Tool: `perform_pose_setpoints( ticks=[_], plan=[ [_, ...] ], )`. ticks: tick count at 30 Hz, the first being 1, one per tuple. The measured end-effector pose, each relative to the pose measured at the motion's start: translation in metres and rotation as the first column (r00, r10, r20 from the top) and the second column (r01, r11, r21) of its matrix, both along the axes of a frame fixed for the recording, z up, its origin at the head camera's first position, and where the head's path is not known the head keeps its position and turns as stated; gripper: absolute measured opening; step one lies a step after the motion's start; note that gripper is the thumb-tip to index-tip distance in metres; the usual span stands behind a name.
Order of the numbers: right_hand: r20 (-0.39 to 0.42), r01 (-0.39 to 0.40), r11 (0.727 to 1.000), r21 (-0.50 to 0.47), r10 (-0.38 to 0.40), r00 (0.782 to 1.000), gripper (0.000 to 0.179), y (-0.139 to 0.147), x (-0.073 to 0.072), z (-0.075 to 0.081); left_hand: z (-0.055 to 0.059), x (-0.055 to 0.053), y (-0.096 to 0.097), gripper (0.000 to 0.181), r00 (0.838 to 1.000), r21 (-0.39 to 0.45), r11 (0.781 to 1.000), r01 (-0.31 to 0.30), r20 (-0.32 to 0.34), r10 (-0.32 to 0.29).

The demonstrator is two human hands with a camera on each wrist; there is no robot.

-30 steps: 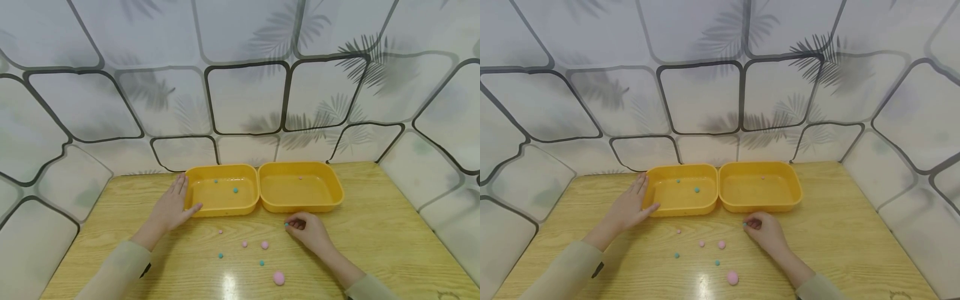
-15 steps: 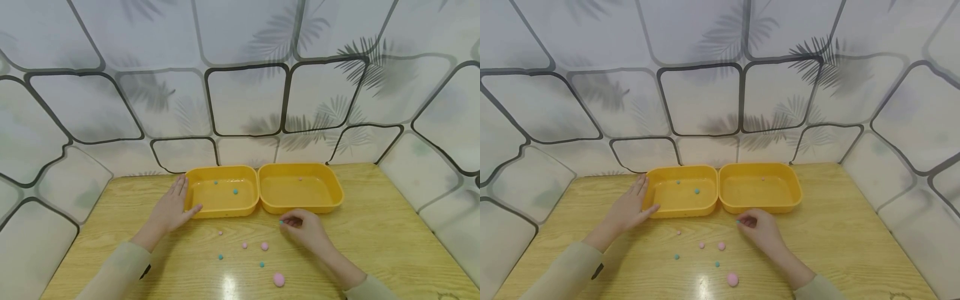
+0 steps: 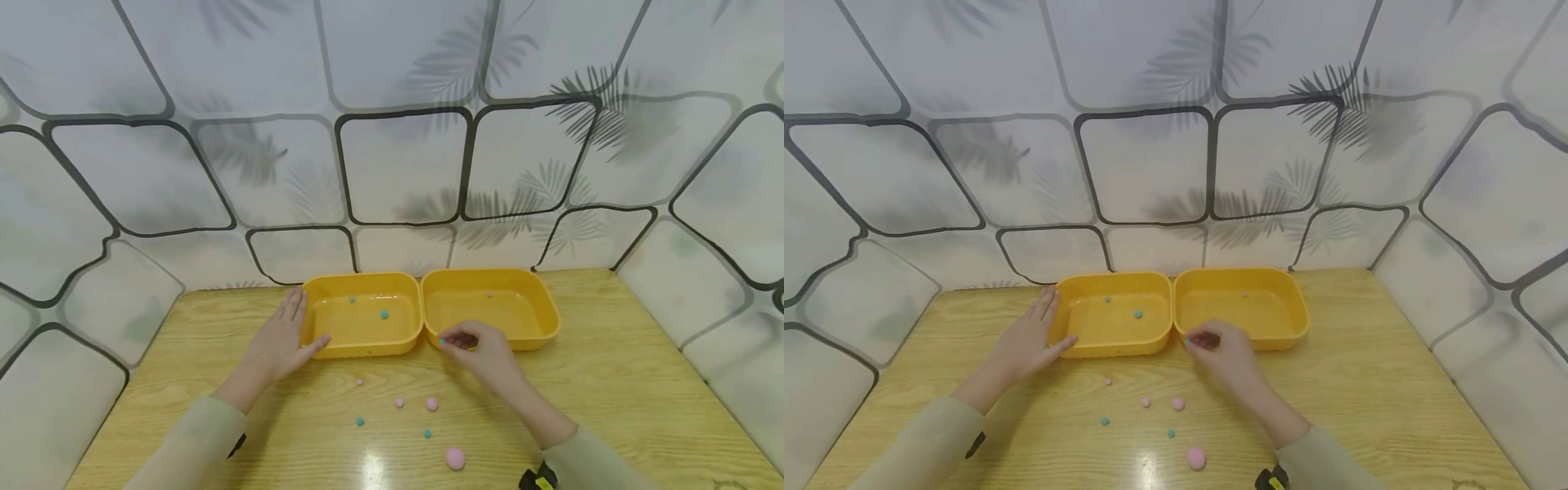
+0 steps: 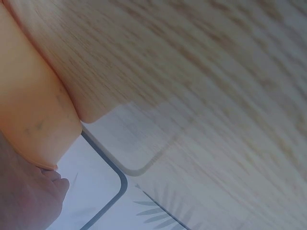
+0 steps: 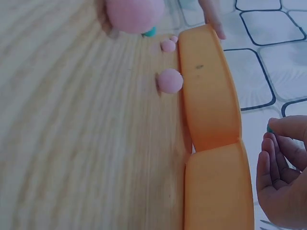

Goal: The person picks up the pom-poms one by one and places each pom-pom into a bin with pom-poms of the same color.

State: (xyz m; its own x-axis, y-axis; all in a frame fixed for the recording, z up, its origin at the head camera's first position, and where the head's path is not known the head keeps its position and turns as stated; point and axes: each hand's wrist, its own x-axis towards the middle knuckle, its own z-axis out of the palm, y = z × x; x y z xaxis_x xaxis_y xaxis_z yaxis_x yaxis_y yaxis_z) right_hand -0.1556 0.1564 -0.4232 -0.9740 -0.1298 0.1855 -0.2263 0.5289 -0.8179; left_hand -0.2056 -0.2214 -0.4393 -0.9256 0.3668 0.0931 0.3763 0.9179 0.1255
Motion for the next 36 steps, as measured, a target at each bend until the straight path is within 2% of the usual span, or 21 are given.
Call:
perform_pose_setpoints(
  ticks=[6,17,24,36],
  plan=[
    [0.016,0.017,1.0,-0.015,-0.017,1.0,0.011,-0.009,-0.015,0.004,-0.002,0.0,-0.001,0.1,1.0,-0.001,1.0,0.003,-0.005,-0.003],
    [-0.037,-0.012,1.0,-0.026,0.011,0.999,0.011,-0.033,-0.037,0.016,-0.001,0.0,-0.001,0.1,1.0,0.003,1.0,0.001,-0.004,-0.001],
    [-0.009,-0.011,0.999,-0.036,0.01,1.0,0.012,-0.049,-0.047,0.027,-0.004,-0.001,-0.001,0.102,1.0,0.004,1.0,-0.006,0.0,0.006],
    [0.013,-0.021,0.998,-0.054,0.022,1.0,0.012,-0.065,-0.066,0.027,-0.001,0.001,0.0,0.1,1.0,0.009,1.0,-0.007,0.013,0.006]
  ],
)
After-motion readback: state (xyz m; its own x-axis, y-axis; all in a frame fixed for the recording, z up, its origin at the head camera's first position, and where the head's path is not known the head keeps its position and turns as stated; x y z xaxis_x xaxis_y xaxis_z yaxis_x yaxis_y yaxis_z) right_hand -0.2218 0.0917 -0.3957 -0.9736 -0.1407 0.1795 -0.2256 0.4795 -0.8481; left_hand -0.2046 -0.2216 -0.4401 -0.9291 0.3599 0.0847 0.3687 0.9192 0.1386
